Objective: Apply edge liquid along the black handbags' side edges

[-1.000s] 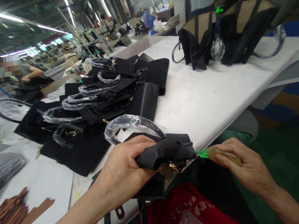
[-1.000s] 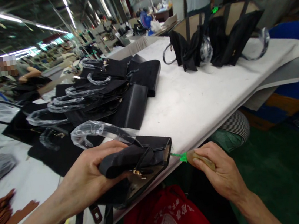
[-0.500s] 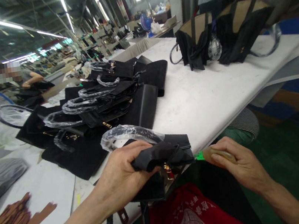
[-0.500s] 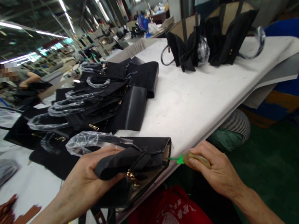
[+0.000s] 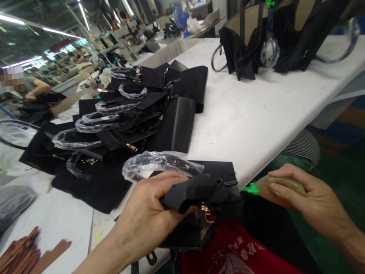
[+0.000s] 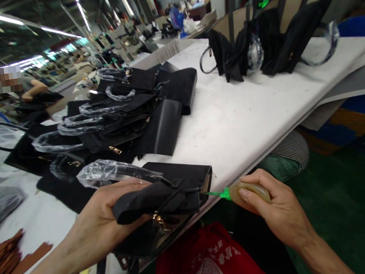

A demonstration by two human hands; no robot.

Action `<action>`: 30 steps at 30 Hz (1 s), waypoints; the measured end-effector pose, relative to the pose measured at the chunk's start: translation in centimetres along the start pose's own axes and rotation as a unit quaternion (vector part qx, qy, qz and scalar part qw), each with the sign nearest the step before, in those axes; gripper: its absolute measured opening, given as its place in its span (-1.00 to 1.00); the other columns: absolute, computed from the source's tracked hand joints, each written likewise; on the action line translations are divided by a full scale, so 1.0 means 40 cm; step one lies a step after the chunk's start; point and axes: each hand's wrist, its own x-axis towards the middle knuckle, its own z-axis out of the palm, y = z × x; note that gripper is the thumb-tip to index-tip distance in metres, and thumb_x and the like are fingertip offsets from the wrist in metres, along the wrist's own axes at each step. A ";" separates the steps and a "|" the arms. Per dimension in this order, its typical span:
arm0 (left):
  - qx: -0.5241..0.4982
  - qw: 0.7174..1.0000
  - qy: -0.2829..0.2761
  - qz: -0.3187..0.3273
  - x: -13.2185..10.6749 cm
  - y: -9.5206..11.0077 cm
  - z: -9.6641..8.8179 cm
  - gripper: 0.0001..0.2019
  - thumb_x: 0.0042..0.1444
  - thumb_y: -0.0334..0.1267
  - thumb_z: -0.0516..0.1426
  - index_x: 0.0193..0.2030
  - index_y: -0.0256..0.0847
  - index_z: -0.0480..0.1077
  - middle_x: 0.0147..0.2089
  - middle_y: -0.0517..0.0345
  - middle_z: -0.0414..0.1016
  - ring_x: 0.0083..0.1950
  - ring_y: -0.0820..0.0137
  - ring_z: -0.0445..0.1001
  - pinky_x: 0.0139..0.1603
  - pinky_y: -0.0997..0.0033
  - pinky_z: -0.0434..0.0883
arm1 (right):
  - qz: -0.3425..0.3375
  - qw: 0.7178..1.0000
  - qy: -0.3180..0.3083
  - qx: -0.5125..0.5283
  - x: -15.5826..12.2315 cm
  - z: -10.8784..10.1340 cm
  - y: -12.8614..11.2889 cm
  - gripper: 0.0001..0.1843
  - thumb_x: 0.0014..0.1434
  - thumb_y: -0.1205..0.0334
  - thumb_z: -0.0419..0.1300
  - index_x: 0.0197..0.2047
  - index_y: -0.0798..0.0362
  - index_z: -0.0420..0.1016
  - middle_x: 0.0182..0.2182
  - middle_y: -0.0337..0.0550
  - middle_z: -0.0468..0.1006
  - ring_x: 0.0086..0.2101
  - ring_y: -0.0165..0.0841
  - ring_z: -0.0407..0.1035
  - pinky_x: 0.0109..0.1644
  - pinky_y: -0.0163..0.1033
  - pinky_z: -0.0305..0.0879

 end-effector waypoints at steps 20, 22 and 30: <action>0.030 0.999 0.020 -0.006 -0.027 -0.026 0.000 -0.82 0.08 -0.27 0.19 -0.23 -0.13 0.63 -0.25 0.15 0.63 -0.25 0.38 0.56 -0.22 0.50 0.43 | -0.019 0.999 0.035 -0.016 -0.026 0.009 -0.033 -0.90 0.31 0.12 0.23 -0.13 -0.10 0.52 -0.30 -0.26 0.49 -0.33 -0.31 0.41 -0.31 -0.27 0.33; 0.021 0.999 0.033 -0.015 -0.025 -0.019 0.001 -0.82 0.07 -0.26 0.19 -0.24 -0.14 0.63 -0.22 0.15 0.64 -0.25 0.39 0.56 -0.21 0.50 0.42 | -0.001 1.000 0.011 0.007 -0.030 0.009 -0.039 -0.89 0.31 0.10 0.22 -0.14 -0.10 0.52 -0.28 -0.25 0.51 -0.35 -0.31 0.43 -0.36 -0.28 0.33; 0.020 1.000 0.009 0.004 -0.015 -0.023 -0.003 -0.83 0.09 -0.26 0.21 -0.22 -0.17 0.62 -0.17 0.10 0.64 -0.20 0.36 0.56 -0.18 0.46 0.45 | -0.001 0.998 0.057 -0.020 -0.039 0.016 -0.044 -0.89 0.28 0.11 0.24 -0.15 -0.11 0.54 -0.29 -0.24 0.53 -0.36 -0.29 0.44 -0.34 -0.27 0.36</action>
